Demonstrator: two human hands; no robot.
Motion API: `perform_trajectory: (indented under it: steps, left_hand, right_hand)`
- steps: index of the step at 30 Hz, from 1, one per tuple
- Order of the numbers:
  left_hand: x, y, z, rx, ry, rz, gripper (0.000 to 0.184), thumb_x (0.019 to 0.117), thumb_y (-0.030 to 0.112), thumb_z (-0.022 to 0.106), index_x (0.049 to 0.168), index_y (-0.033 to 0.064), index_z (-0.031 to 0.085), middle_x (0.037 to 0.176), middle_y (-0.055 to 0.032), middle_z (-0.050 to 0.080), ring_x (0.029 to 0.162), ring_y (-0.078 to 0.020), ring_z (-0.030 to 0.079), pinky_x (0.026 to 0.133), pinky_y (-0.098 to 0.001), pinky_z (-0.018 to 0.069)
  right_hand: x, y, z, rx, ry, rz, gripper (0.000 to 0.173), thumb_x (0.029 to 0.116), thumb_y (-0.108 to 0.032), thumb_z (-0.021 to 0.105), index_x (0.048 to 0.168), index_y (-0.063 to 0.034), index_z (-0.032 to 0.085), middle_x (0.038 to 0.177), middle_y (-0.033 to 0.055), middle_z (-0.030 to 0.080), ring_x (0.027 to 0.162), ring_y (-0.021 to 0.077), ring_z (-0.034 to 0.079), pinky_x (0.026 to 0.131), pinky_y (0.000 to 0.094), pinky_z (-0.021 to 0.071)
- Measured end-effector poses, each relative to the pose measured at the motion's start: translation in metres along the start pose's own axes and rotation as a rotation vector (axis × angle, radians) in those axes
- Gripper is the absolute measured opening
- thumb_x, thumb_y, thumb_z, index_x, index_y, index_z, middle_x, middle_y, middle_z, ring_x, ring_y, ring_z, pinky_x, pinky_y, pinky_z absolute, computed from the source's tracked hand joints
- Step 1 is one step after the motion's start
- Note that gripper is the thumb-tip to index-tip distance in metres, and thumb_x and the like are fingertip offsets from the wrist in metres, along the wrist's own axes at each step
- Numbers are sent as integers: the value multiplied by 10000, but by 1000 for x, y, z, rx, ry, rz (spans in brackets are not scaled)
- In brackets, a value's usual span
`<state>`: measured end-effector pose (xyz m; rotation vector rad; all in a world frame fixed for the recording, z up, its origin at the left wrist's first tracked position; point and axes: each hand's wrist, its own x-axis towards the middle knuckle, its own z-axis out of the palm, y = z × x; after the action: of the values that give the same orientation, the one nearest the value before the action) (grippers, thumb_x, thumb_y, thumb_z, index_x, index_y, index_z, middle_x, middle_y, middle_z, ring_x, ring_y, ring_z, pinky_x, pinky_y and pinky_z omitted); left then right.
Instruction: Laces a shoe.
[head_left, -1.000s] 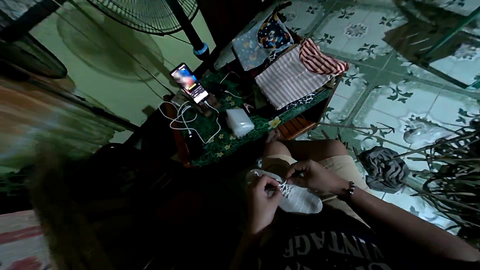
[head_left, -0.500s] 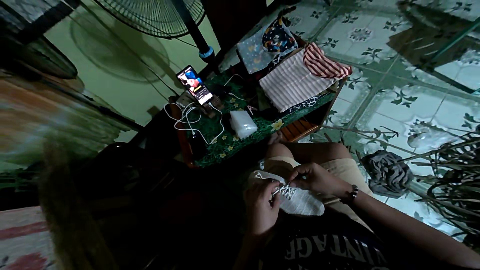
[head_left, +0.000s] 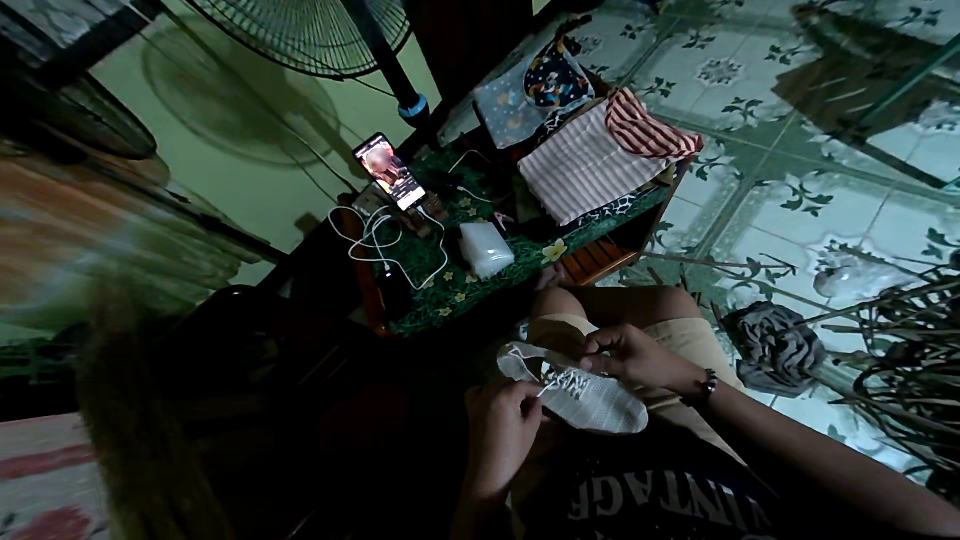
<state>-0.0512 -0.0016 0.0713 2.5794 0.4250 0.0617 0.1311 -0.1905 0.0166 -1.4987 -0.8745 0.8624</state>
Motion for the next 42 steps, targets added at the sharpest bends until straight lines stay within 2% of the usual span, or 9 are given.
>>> perform_trajectory:
  steps: [4,7,9,13,16,18,23,29,42]
  left_hand:
    - [0,-5,-5,-51,-50,-20,104,885,175,736,935,98,786,878,-42,739,868,-200,701,897,-544,511]
    - [0,-10,-8,-284,-44,-27,155,911,253,728,885,102,748,860,9,699,810,-72,672,781,-305,578]
    - [1,-11,-6,-522,-22,21,143,913,205,732,884,65,737,932,-8,694,867,-57,661,783,-228,573]
    - [7,-12,2,-771,-46,98,119,940,135,680,951,31,735,1162,-72,722,983,-114,686,761,-260,577]
    - [9,-12,10,-904,-57,129,153,956,115,644,1006,7,739,1208,-105,727,1047,-156,697,807,-294,580]
    - [9,-10,16,-988,-36,109,160,963,96,636,1029,-7,739,1164,-109,741,1050,-163,704,867,-309,585]
    - [12,0,31,-1157,74,-40,128,959,49,625,1042,-15,699,993,-74,764,851,-126,723,774,-282,606]
    - [15,12,37,-1033,162,-48,95,944,25,647,996,-33,702,869,-45,753,713,-56,674,642,-202,554]
    - [16,-2,40,-1013,54,97,145,961,4,613,1041,-40,725,983,-78,748,873,-116,704,797,-274,595]
  right_hand:
    - [0,-2,0,124,-18,1,170,996,-191,611,937,-56,693,853,-44,684,790,16,642,757,232,550]
    - [2,1,1,208,-3,-33,160,989,-214,648,924,-75,696,843,-66,683,776,13,636,737,225,545]
    - [3,-1,3,250,14,-46,189,977,-260,671,880,-99,690,866,-71,680,798,12,631,750,227,540]
    - [6,-3,6,340,-1,-67,203,1007,-213,602,926,-64,712,1029,0,728,954,70,671,887,283,557]
    - [6,-4,10,410,-11,-55,214,1003,-209,590,980,-50,731,1061,28,741,995,106,682,922,322,557]
    - [6,-5,13,444,-6,-43,187,1000,-208,613,964,-71,735,1020,10,750,957,90,690,885,306,568]
    - [7,-6,19,473,50,18,109,968,-180,668,912,-112,732,877,-48,724,808,40,664,766,250,562]
    - [9,-7,21,456,57,38,74,945,-119,692,987,-81,741,889,-51,728,819,34,670,779,239,568]
    - [14,-7,23,383,20,-15,134,964,-25,651,1058,-19,745,1000,-4,736,918,49,674,867,251,569]
